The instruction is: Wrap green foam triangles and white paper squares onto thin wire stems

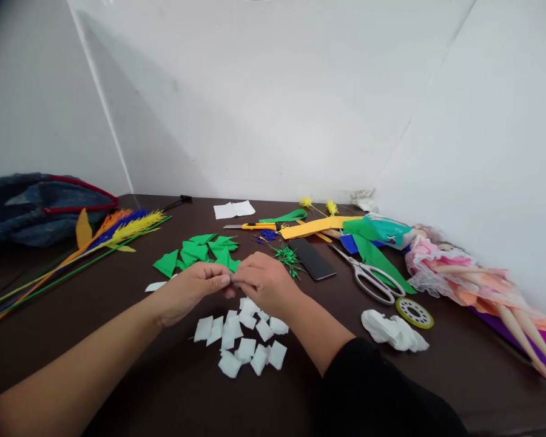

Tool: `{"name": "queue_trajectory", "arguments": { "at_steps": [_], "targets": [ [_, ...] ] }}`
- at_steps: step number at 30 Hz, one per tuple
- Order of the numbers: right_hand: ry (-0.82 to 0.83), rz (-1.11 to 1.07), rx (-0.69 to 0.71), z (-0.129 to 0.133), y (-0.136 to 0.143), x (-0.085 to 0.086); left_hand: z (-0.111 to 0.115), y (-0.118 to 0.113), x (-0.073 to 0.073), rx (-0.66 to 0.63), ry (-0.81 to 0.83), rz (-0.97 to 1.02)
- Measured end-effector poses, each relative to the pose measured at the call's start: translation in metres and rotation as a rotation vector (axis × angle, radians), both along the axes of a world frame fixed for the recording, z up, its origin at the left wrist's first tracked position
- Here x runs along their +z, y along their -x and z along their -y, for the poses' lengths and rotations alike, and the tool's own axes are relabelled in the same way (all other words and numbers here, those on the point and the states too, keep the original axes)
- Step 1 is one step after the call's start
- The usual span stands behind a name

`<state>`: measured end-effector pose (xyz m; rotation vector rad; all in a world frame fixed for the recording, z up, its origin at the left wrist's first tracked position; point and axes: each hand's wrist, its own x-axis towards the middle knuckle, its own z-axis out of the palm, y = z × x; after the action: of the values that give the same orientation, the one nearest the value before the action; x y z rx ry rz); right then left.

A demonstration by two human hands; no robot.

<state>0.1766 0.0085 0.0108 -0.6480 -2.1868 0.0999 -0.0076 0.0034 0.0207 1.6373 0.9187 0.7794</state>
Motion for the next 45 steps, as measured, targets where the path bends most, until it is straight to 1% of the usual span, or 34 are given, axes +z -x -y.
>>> {"name": "queue_trajectory", "arguments": {
  "at_steps": [3, 6, 8, 10, 11, 12, 13, 14, 16, 19, 21, 22, 24, 25, 27, 29, 30, 31, 32, 33, 36, 38, 42, 45],
  "targets": [
    [0.026, -0.027, 0.016, 0.000, 0.000, 0.000, 0.000, 0.000, 0.001, 0.068, -0.116, -0.103],
    [0.181, -0.104, -0.006, -0.001, 0.003, 0.001, 0.001, -0.001, 0.003, 0.163, -0.326, -0.281],
    [0.342, -0.168, -0.075, -0.002, 0.005, 0.001, 0.001, -0.001, 0.002, 0.206, -0.520, -0.391],
    [0.493, -0.208, -0.165, -0.003, 0.006, 0.000, 0.001, -0.001, 0.001, 0.217, -0.725, -0.482],
    [0.542, -0.211, -0.202, -0.003, 0.007, 0.000, 0.001, -0.001, 0.001, 0.217, -0.807, -0.517],
    [0.561, -0.207, -0.228, -0.004, 0.007, -0.001, 0.001, -0.001, 0.000, 0.216, -0.853, -0.542],
    [0.545, -0.198, -0.237, -0.004, 0.007, -0.001, 0.000, -0.001, 0.000, 0.220, -0.850, -0.549],
    [0.492, -0.183, -0.225, -0.004, 0.007, -0.002, 0.000, 0.000, 0.000, 0.225, -0.800, -0.534],
    [0.308, -0.125, -0.157, -0.005, 0.006, -0.005, -0.002, 0.001, 0.000, 0.206, -0.619, -0.461],
    [0.021, -0.001, -0.055, -0.005, 0.004, -0.009, -0.006, 0.003, -0.002, 0.078, -0.364, -0.359],
    [-0.088, 0.044, -0.033, -0.005, 0.004, -0.010, -0.007, 0.004, -0.004, 0.001, -0.279, -0.327],
    [-0.115, 0.049, -0.026, -0.005, 0.004, -0.011, -0.008, 0.004, -0.004, -0.009, -0.262, -0.320],
    [-0.122, 0.041, -0.019, -0.005, 0.005, -0.011, -0.007, 0.004, -0.005, 0.017, -0.281, -0.333],
    [-0.097, 0.027, -0.023, -0.006, 0.006, -0.012, -0.007, 0.004, -0.004, 0.047, -0.317, -0.357],
    [0.015, -0.020, -0.055, -0.006, 0.007, -0.012, -0.006, 0.002, -0.003, 0.112, -0.442, -0.430],
    [0.162, -0.084, -0.116, -0.007, 0.009, -0.013, -0.006, 0.000, -0.003, 0.171, -0.591, -0.507],
    [0.221, -0.111, -0.143, -0.007, 0.009, -0.014, -0.006, 0.000, -0.002, 0.199, -0.645, -0.534],
    [0.257, -0.129, -0.159, -0.007, 0.010, -0.014, -0.006, -0.001, -0.002, 0.219, -0.667, -0.543],
    [0.264, -0.135, -0.159, -0.007, 0.010, -0.014, -0.006, -0.001, -0.003, 0.223, -0.649, -0.527],
    [0.247, -0.129, -0.146, -0.006, 0.010, -0.014, -0.006, -0.001, -0.003, 0.208, -0.598, -0.486],
    [0.125, -0.060, -0.079, -0.005, 0.009, -0.012, -0.006, 0.000, -0.004, 0.083, -0.387, -0.319],
    [0.042, -0.013, -0.047, -0.004, 0.009, -0.012, -0.007, 0.001, -0.006, 0.026, -0.289, -0.243],
    [-0.072, 0.012, -0.032, -0.004, 0.008, -0.013, -0.009, 0.002, -0.011, 0.032, -0.186, -0.152],
    [-0.103, 0.010, -0.041, -0.005, 0.007, -0.013, -0.009, 0.001, -0.013, 0.065, -0.163, -0.134]
  ]
}}
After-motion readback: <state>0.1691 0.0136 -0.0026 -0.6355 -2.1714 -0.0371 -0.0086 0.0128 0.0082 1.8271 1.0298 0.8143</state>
